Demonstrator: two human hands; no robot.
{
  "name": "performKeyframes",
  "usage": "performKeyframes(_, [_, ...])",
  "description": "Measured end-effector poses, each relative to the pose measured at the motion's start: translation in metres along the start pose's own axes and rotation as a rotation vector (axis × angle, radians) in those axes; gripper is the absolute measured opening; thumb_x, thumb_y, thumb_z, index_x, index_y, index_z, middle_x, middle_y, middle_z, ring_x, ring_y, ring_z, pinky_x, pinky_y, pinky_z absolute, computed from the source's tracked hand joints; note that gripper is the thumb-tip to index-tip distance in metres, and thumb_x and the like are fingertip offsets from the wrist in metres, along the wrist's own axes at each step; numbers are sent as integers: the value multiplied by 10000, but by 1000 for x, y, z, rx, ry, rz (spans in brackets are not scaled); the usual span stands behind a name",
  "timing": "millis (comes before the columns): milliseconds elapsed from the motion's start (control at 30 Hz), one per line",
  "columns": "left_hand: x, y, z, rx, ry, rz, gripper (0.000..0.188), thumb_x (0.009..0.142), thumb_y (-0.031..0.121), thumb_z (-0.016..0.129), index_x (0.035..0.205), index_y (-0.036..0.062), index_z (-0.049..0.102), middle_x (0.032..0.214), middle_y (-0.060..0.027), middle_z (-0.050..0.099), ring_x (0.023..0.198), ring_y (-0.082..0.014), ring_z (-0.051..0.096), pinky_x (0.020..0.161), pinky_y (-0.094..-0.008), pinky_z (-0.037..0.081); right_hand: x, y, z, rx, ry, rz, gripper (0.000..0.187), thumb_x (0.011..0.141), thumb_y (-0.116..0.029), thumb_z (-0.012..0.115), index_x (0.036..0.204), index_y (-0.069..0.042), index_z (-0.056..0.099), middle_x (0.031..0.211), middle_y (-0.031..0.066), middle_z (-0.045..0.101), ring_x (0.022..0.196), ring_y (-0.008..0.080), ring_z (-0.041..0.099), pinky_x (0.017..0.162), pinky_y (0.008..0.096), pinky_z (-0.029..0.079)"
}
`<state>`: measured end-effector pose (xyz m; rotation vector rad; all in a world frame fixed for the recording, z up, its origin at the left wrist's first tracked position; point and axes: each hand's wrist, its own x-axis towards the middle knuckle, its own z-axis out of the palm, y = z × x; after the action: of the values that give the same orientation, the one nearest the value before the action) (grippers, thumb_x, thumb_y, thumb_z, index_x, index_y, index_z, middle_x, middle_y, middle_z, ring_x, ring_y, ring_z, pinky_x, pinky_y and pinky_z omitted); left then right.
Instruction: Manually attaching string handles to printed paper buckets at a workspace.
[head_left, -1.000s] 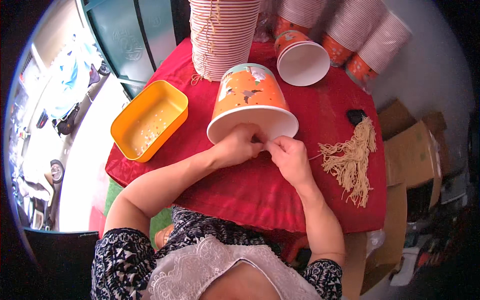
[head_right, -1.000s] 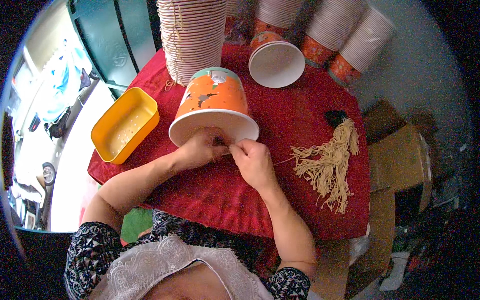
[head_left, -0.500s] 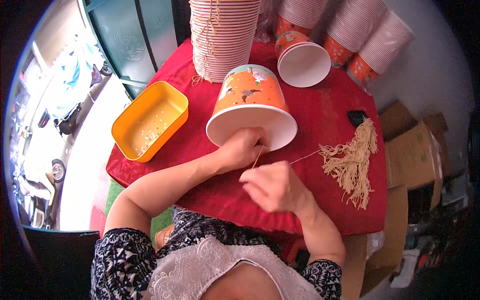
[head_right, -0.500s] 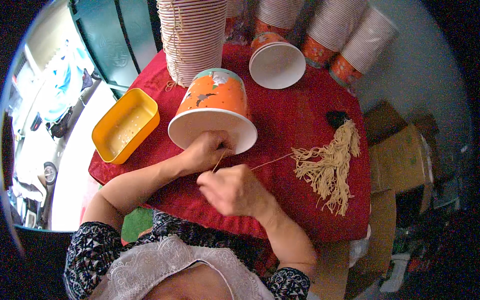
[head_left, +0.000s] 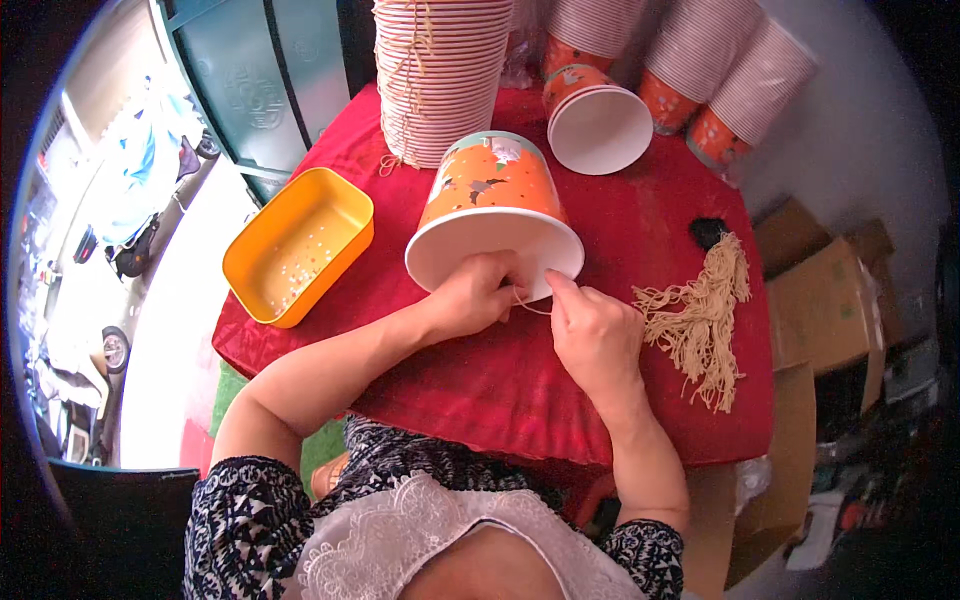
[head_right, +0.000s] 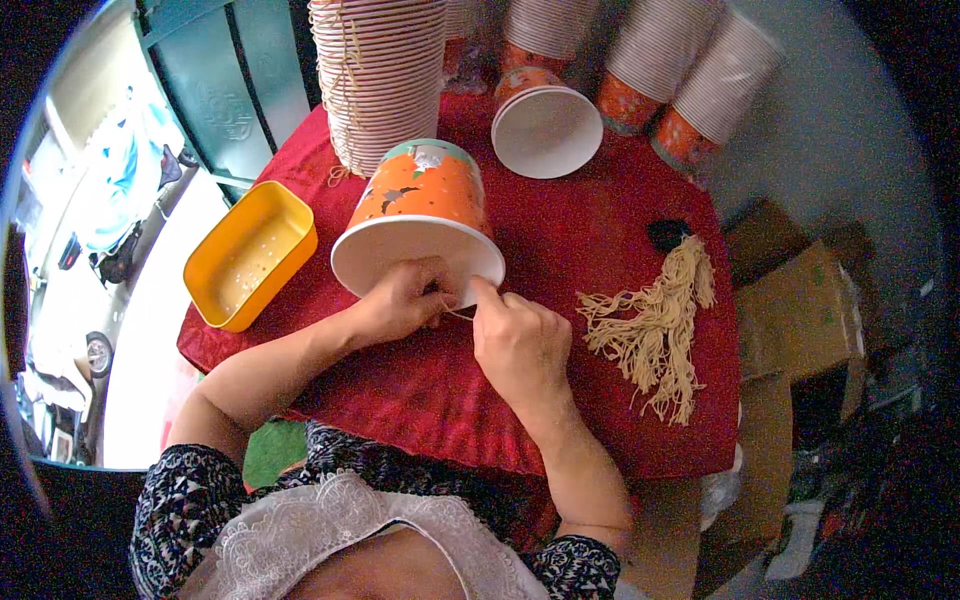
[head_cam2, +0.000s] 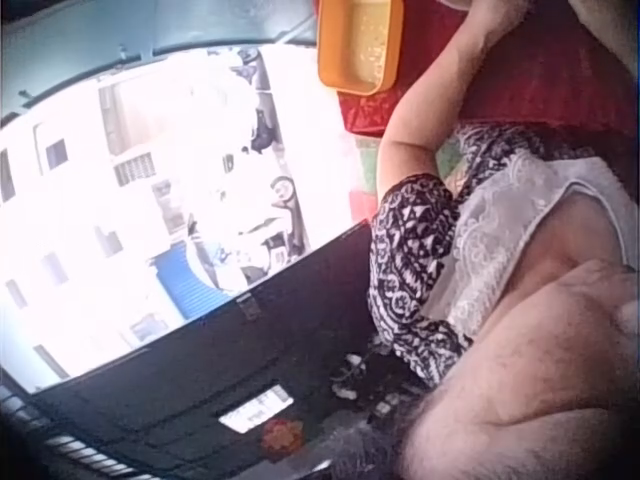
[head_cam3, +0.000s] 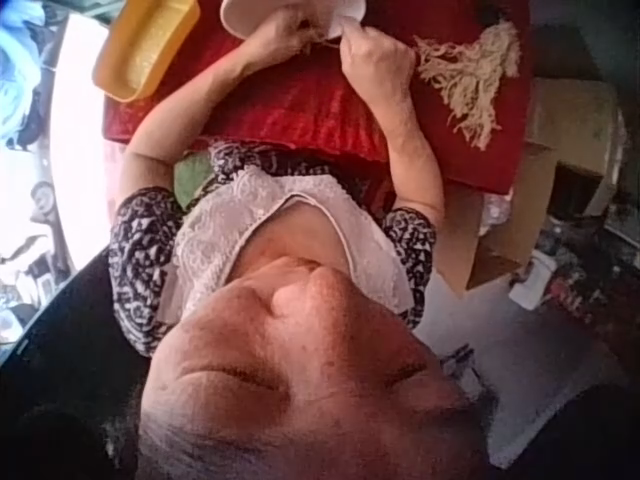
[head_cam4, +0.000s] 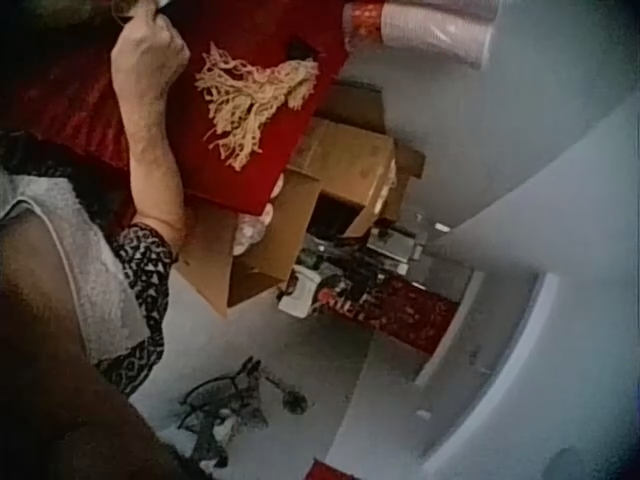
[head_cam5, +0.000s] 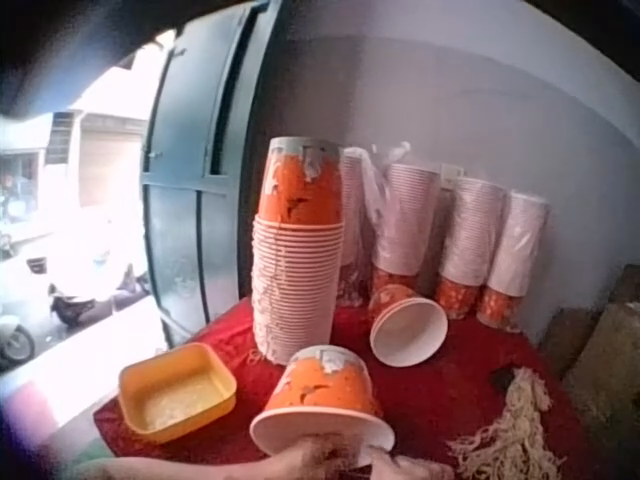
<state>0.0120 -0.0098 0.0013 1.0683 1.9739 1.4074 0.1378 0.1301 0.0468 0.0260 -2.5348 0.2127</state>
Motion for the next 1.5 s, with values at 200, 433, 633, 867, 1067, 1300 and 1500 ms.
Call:
performKeyframes(200, [2,-2,0,106,50,123,118,843,93,647,874,-10,600,819,-156,628,747,-264,627,686,-371,494,5,8,-14,732,177,119,155,857,46,541,934,7,670,593,27,597,507,60,544,463,256,426])
performKeyframes(433, [6,-15,6,124,172,176,146,832,113,656,879,-14,602,830,-173,628,797,-282,620,722,-382,481,7,15,-25,1175,-667,113,112,844,-43,565,816,36,639,655,101,666,494,141,609,456,274,485])
performKeyframes(633, [3,0,7,75,223,73,153,829,110,658,857,-26,593,780,-172,617,752,-262,608,680,-384,473,6,17,-8,279,-308,173,328,798,-215,703,591,2,570,662,121,638,616,270,617,610,406,475])
performKeyframes(867, [3,-3,10,77,297,143,149,821,105,664,853,-27,600,763,-160,614,735,-243,604,662,-376,473,3,3,7,234,-11,259,188,789,-136,699,862,-12,578,743,134,658,743,314,622,725,427,477])
performKeyframes(1067, [4,-6,10,9,267,98,160,856,147,647,898,-4,615,844,-107,626,806,-188,591,731,-338,488,-7,-7,35,899,-248,583,200,836,-40,642,899,-14,454,679,61,601,503,68,521,409,246,398])
performKeyframes(1300, [3,-3,8,-10,235,65,157,865,146,643,912,-1,615,857,-106,643,821,-178,594,742,-323,488,2,-12,11,686,-234,330,147,804,-13,661,819,-17,516,626,24,488,542,47,422,474,249,366])
performKeyframes(1500, [6,-8,4,60,219,167,158,889,173,639,902,22,595,794,-66,606,740,-152,565,663,-314,476,1,-3,12,211,85,89,67,785,-32,681,851,-30,689,728,109,573,575,264,592,518,372,472])
